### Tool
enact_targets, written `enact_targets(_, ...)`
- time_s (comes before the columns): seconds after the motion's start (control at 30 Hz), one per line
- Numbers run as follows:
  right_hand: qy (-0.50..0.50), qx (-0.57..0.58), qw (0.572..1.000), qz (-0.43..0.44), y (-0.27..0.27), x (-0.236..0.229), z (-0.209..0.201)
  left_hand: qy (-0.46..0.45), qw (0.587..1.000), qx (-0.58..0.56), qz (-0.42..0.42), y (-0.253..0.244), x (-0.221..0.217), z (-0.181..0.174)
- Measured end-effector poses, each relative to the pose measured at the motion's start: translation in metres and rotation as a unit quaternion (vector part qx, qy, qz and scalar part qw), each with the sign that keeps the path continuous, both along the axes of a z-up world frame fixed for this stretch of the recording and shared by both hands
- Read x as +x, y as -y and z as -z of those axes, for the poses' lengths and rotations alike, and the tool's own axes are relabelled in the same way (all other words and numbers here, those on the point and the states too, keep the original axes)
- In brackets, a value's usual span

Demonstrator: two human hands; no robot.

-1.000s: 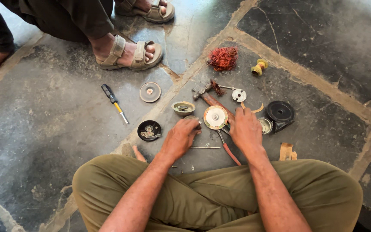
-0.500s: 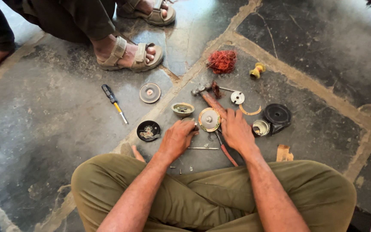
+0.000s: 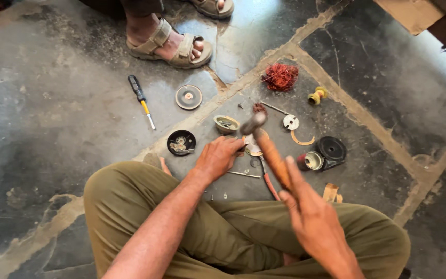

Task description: The person sits on the floor and uses a hammer to repeatedly strike a small metal component held in place by pliers. They adjust the component and the pliers several times during the process.

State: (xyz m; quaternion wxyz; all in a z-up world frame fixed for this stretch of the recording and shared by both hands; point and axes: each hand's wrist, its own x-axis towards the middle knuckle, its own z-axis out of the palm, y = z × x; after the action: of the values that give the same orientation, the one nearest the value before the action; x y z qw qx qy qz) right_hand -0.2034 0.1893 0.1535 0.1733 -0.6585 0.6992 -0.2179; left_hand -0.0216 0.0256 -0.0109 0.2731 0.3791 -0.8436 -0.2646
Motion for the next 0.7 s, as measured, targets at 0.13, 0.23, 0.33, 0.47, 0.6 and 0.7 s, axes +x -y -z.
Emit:
enact_targets(0.13, -0.050, 0.108, 0.992, 0.028, -0.002, 0.007, 0.000, 0.026, 1.000, 0.010, 0.007, 0.000, 0.002, 0.000)
enact_targets(0.23, -0.057, 0.017, 0.998, 0.024, -0.008, 0.000, -0.008, 0.009, 1.000, 0.005, -0.001, 0.000, 0.000, 0.000)
enact_targets(0.33, -0.029, -0.103, 0.993, 0.056, -0.023, -0.009, -0.010, -0.014, 1.000, 0.004, 0.004, 0.001, 0.002, 0.006)
enact_targets(0.47, -0.031, -0.166, 0.982, 0.082, -0.027, -0.009, 0.013, -0.004, 1.000, -0.009, -0.006, -0.001, 0.000, 0.011)
enact_targets(0.6, -0.061, 0.102, 0.992, 0.044, -0.019, 0.001, 0.031, -0.032, 0.999, -0.019, -0.013, 0.002, 0.000, 0.008)
enact_targets(0.7, -0.036, 0.046, 0.998, 0.031, -0.022, 0.002, 0.017, 0.014, 1.000, 0.014, -0.015, -0.001, 0.000, 0.011)
